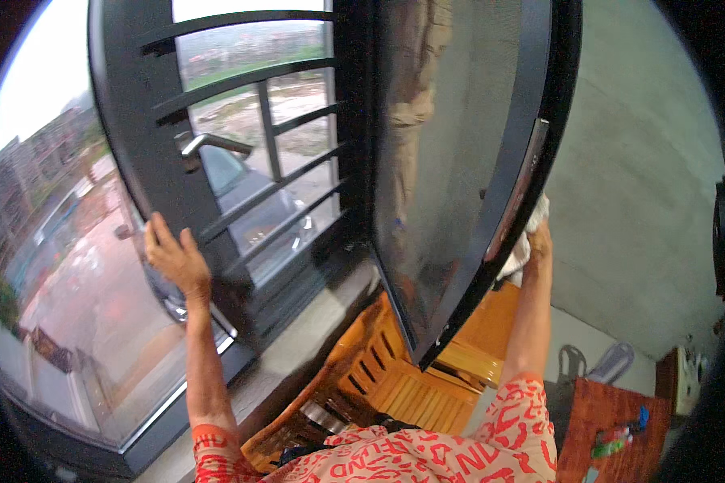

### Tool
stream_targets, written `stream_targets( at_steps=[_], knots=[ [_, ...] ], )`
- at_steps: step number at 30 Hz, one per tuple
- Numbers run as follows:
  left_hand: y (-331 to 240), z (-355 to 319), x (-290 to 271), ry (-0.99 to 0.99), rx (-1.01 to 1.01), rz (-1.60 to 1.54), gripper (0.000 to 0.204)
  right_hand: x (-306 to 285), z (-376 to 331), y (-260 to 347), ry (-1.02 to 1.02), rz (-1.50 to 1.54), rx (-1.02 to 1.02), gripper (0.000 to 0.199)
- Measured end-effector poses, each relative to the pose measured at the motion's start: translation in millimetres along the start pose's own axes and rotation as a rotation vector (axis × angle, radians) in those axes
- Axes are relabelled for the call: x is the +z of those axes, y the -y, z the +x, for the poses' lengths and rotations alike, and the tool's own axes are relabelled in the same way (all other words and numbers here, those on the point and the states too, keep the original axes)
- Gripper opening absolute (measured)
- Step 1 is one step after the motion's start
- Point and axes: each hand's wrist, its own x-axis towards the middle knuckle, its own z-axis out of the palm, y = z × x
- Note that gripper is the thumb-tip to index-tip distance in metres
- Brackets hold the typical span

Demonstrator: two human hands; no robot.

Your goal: The person wipes a wooden bench and then cleans a window frame and screen using a white cloth. They stand on the bench to reach the upper sections of the window, wiping the metal frame and mesh screen thoroughly.

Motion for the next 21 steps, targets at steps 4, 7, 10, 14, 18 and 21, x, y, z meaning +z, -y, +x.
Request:
stream_targets(
  at_steps=[4, 7, 10, 14, 18, 21],
  knots=[
    [4.4, -22.4, 4.0, 0.052, -0.115, 0.021, 0.057, -46.4, 11.0, -12.9, -0.017, 0.13, 0.022, 0.071],
    [-26.1, -28.2, -1.0, 0.028, -0.151, 0.004, 0.057, -52.8, 7.1, 15.0, -0.181, 0.033, 0.087, 0.056],
    [-55.4, -45.0, -2.7, 0.064, -0.064, -0.126, 0.058, -63.1, -5.3, 36.9, -0.697, -0.122, 0.003, 0.044],
    [-132.8, -96.8, -15.4, 0.267, 0.09, -0.519, 0.052, -11.0, -61.1, 84.0, -0.895, -0.869, -0.667, 0.048],
    [-255.9, -151.4, -43.1, 0.636, 0.156, -1.001, 0.047, 27.5, -89.1, 72.7, -0.463, -1.224, -0.975, 0.04],
    [-305.0, -191.7, -55.2, 1.119, 0.024, -1.259, 0.047, 39.3, -69.9, 56.2, -0.494, -1.278, -0.738, 0.047]
  ],
)
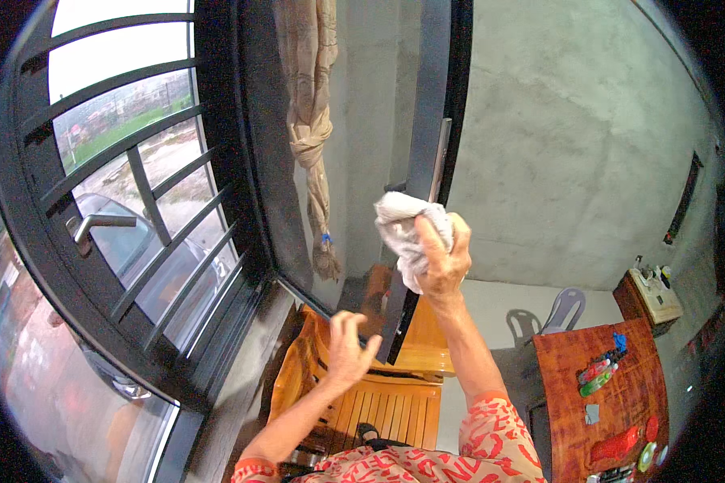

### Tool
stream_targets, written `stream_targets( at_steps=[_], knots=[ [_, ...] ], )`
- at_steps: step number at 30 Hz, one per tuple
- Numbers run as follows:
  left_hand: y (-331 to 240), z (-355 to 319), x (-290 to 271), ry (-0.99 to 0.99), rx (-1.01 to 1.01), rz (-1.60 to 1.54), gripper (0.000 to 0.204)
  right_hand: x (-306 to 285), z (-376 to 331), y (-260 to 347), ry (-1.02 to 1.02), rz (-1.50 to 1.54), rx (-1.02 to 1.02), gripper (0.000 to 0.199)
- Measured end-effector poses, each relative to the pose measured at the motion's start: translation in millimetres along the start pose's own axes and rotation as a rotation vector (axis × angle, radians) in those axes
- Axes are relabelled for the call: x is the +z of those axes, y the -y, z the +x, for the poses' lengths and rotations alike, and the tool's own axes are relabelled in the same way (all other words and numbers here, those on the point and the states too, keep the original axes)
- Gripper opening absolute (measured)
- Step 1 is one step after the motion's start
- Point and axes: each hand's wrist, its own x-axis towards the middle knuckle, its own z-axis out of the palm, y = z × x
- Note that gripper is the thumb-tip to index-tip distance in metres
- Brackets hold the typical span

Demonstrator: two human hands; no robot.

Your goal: The person wipes a wooden bench and then cleans a window frame and screen using a white cloth. They stand on the bench to reach the upper sections of the window, wiping the metal frame and mesh screen thoroughly.

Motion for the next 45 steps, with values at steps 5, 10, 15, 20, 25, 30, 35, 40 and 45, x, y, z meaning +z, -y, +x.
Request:
stream_targets(
  at_steps=[5, 10, 15, 20, 25, 30, 35, 40, 45],
  knots=[
    [-15.2, 24.3, 38.2, 0.245, 0.108, -0.04, 0.041, 9.2, 11.6, -20.5, -0.046, 0.113, 0.101, 0.046],
    [-19.2, 71.3, 74.6, 0.311, 0.05, -0.009, 0.036, 22.8, 13.1, -56.1, -0.085, 0.106, 0.112, 0.045],
    [-4.1, 105.7, 122.2, 0.417, 0.043, 0.035, 0.041, 43.7, 11.0, -114.5, -0.078, 0.078, 0.133, 0.047],
    [15.9, 137.3, 159.2, 0.455, 0.077, -0.024, 0.053, 62.8, 10.5, -153.6, -0.009, 0.251, 0.275, 0.048],
    [24.4, 166.4, 182.2, 0.428, 0.102, -0.089, 0.045, 71.0, 34.0, -211.9, -0.33, 0.44, 0.45, 0.047],
    [37.4, 187.1, 203.5, 0.478, 0.004, -0.054, 0.041, 84.1, 134.0, -214.7, -0.24, -0.04, 0.167, 0.05],
    [27.2, 209.0, 224.9, 0.451, -0.149, 0.034, 0.044, 115.2, 115.2, -216.2, 0.02, -0.056, 0.117, 0.068],
    [32.0, 220.2, 229.1, 0.421, -0.05, -0.021, 0.05, 126.7, 73.2, -243.8, 0.052, 0.067, 0.243, 0.07],
    [38.9, 221.1, 224.6, 0.433, -0.034, -0.056, 0.053, 124.2, 8.4, -254.6, 0.091, 0.039, 0.217, 0.044]
  ],
)
